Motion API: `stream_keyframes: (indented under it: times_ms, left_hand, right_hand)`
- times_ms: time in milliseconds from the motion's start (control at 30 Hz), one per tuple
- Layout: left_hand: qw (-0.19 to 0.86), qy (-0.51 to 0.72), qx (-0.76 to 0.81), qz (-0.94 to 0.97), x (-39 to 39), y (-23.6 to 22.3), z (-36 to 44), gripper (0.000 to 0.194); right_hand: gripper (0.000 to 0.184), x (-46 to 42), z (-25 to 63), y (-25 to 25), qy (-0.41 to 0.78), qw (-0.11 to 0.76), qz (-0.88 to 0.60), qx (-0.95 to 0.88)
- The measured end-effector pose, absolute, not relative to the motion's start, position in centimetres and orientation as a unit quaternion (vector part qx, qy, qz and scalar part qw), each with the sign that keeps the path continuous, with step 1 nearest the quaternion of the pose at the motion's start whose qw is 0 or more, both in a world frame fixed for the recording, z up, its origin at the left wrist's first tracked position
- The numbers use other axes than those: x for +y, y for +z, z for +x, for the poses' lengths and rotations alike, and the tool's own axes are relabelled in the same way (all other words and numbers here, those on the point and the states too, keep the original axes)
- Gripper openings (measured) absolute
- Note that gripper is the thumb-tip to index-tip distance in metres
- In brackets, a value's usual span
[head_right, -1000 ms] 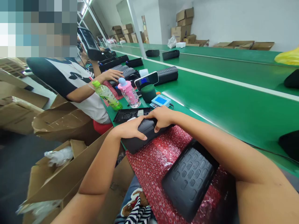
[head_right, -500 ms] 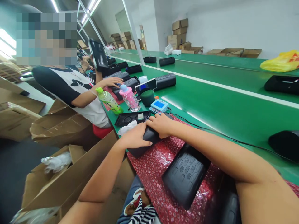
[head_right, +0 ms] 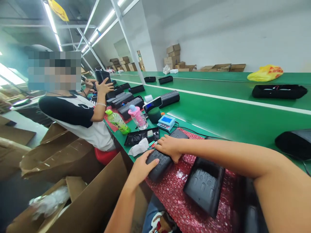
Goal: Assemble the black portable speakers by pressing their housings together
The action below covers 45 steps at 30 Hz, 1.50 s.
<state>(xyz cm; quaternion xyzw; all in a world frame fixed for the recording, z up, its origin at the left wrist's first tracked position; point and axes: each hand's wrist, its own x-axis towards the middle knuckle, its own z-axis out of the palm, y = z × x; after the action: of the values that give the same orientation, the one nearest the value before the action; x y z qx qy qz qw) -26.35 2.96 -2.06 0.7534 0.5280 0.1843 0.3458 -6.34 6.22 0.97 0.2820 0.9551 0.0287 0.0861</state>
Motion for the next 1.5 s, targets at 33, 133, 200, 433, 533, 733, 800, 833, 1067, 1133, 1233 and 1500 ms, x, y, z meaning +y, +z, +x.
stream_keyframes:
  times_ms: [33,133,200,433,533,733,800,833,1067,1133,1233,1500]
  left_hand:
    - [0.325,0.193,0.536,0.755,2.1,-2.2,-26.1,0.055]
    - [0.286,0.238,0.528,0.763,-0.4,-2.7,-25.7,0.056]
    - [0.277,0.299,0.504,0.761,-1.5,-3.3,-25.9,0.055]
    - [0.276,0.468,0.413,0.731,-3.7,-2.8,-26.8,0.084]
    - [0.291,0.544,0.342,0.709,-4.4,-1.4,-26.0,0.084]
    - [0.293,0.636,0.287,0.653,-2.1,-4.4,-24.3,0.058]
    - [0.297,0.611,0.330,0.655,-0.6,-7.2,-24.0,0.049]
    - [0.314,0.581,0.362,0.658,0.1,-8.6,-23.9,0.046]
    - [0.404,0.430,0.459,0.664,1.7,-11.3,-23.1,0.032]
    - [0.414,0.424,0.465,0.658,1.8,-10.9,-23.0,0.031]
    - [0.419,0.424,0.473,0.649,1.9,-10.7,-22.9,0.030]
    - [0.433,0.415,0.496,0.628,1.9,-10.7,-22.9,0.032]
  right_hand:
    - [0.105,5.8,-6.1,0.5,0.038,0.068,0.274,0.959]
    - [0.093,4.1,-4.9,-1.1,0.087,0.006,0.249,0.964]
    - [0.066,3.0,-3.9,-1.7,0.142,-0.041,0.238,0.960]
    - [0.032,1.3,-1.7,2.7,-0.071,0.003,0.317,0.946]
    - [0.023,1.2,-1.8,5.0,-0.188,0.025,0.411,0.892]
    - [0.027,2.1,1.4,6.5,-0.093,0.004,0.471,0.877]
    - [0.031,3.1,3.8,6.8,0.032,-0.033,0.501,0.864]
    - [0.036,3.8,5.2,6.9,0.095,-0.044,0.523,0.846]
    - [0.067,8.0,15.0,7.7,0.202,-0.024,0.702,0.682]
    - [0.058,8.6,17.8,7.1,0.180,-0.013,0.736,0.653]
    - [0.048,9.6,21.8,5.2,0.138,-0.008,0.787,0.601]
    - [0.052,13.7,29.1,-0.3,0.009,-0.033,0.930,0.366]
